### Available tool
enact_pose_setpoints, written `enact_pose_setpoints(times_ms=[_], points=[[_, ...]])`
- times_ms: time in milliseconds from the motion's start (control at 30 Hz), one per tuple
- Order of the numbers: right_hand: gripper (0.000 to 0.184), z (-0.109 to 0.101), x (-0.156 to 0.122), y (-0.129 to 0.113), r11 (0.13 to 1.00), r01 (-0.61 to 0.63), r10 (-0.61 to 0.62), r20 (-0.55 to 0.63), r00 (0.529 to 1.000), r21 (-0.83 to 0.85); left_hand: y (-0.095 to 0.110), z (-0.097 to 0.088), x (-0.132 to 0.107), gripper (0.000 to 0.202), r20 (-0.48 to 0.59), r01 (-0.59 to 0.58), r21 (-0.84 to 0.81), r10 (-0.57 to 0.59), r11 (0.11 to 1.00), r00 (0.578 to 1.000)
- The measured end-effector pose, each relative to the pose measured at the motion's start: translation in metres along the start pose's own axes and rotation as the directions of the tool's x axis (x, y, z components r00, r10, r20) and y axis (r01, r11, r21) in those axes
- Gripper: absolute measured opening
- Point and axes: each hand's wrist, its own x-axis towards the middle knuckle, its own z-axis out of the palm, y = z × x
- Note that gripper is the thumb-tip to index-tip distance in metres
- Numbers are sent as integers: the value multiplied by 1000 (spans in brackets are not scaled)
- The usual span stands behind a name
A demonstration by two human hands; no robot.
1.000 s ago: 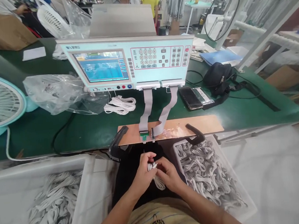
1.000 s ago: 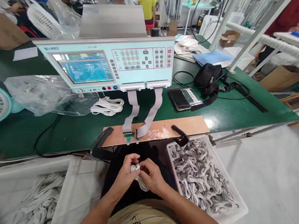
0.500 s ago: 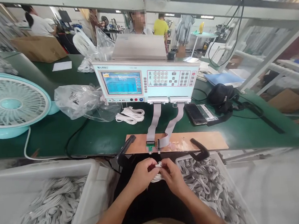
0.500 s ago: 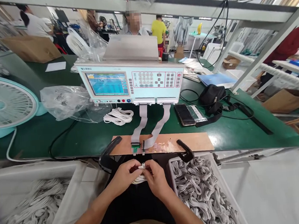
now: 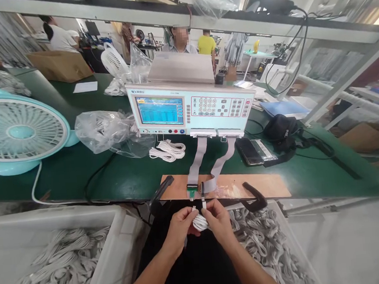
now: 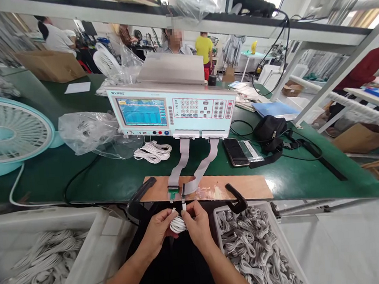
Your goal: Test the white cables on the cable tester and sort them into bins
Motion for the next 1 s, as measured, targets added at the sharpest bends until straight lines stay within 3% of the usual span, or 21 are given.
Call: enact_pose_setpoints(times_ms=[167, 367, 567, 800, 1000], points=[[20, 4, 2, -7, 997, -51, 53, -35, 998, 60, 3, -5, 0, 31, 42, -23, 35, 21, 999, 999], [26, 8, 3, -13, 902, -251, 254, 36, 966, 351, 19, -19, 2, 35, 231, -136, 274, 72, 952, 970], [25, 10, 4, -6, 870, -267, 289, 10, 957, 415, 24, -14, 5, 28, 119, -286, 273, 263, 918, 957], [24, 6, 4, -11, 915, -245, 240, 57, 969, 319, 20, -8, 9, 32, 61, -278, 174, 272, 945, 960], [20, 11, 4, -12, 897, -241, 244, 39, 969, 371, 14, -2, 7, 31, -66, -276, 137, 287, 951, 956]])
